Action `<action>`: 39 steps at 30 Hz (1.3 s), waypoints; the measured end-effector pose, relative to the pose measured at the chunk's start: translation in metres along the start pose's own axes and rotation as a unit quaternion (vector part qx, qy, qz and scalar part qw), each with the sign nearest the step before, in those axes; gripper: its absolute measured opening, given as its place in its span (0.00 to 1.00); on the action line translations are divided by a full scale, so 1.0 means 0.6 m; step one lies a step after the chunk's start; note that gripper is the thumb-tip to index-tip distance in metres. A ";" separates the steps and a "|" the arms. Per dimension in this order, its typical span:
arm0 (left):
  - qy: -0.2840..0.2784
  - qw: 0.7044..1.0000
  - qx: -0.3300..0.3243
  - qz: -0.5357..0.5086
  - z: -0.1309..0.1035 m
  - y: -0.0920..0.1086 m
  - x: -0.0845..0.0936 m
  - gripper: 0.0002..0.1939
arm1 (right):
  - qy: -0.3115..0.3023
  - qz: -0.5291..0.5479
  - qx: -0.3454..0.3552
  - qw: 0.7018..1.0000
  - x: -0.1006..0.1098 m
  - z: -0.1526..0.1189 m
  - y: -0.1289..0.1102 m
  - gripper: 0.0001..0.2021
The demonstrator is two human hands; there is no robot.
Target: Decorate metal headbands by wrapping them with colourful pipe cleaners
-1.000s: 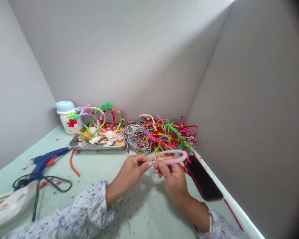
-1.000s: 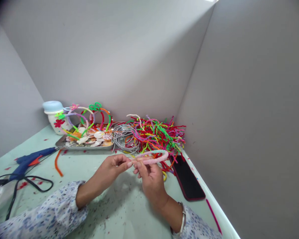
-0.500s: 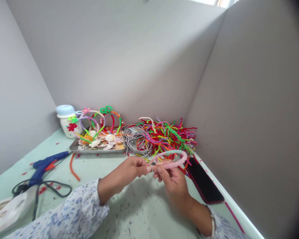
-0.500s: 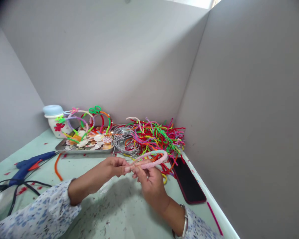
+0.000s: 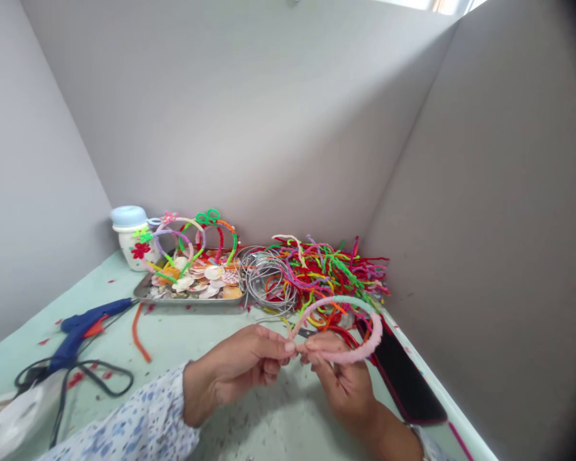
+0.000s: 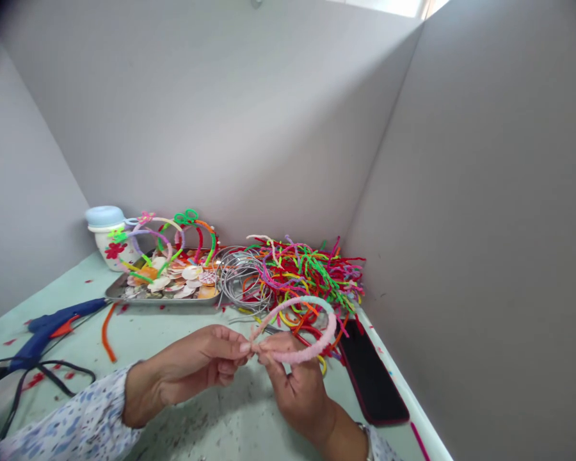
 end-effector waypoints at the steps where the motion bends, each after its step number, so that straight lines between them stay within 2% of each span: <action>1: 0.001 1.000 0.003 -0.005 0.001 -0.001 0.002 0.11 | -0.005 -0.008 0.013 1.000 -0.001 0.000 -0.002 0.14; 9: 0.016 1.000 0.007 -0.014 0.004 -0.006 0.008 0.12 | -0.037 -0.027 0.061 0.997 -0.005 0.004 -0.009 0.19; 15: 0.047 0.995 -0.038 0.078 -0.003 0.020 0.006 0.13 | -0.043 -0.056 0.081 0.994 -0.007 0.007 -0.022 0.19; 18: 0.068 0.990 -0.045 0.115 -0.005 0.028 0.010 0.10 | -0.022 -0.066 0.069 0.995 -0.004 0.005 -0.018 0.17; 22: 0.095 0.983 -0.056 0.150 -0.004 0.031 0.020 0.12 | -0.008 -0.073 0.047 0.996 -0.004 0.003 -0.008 0.15; 27: 0.098 0.974 -0.086 0.187 0.008 0.030 0.033 0.11 | -0.003 -0.080 0.022 0.997 -0.008 0.002 0.004 0.12; 32: 0.114 0.967 -0.072 0.214 0.011 0.026 0.044 0.12 | 0.004 -0.094 -0.002 0.996 -0.009 0.004 0.008 0.10; 39: 0.116 0.964 -0.066 0.229 0.009 0.030 0.044 0.11 | -0.002 -0.074 -0.048 0.996 -0.009 0.013 0.014 0.08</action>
Point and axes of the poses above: each hand's wrist, its own z-axis towards the middle knuckle, its own x-axis out of the back of the hand, y = z × x, the point moved 10 cm from there along z, towards the middle knuckle, and after that the axes turned 11 degrees about -y, right-handed, at the moved point
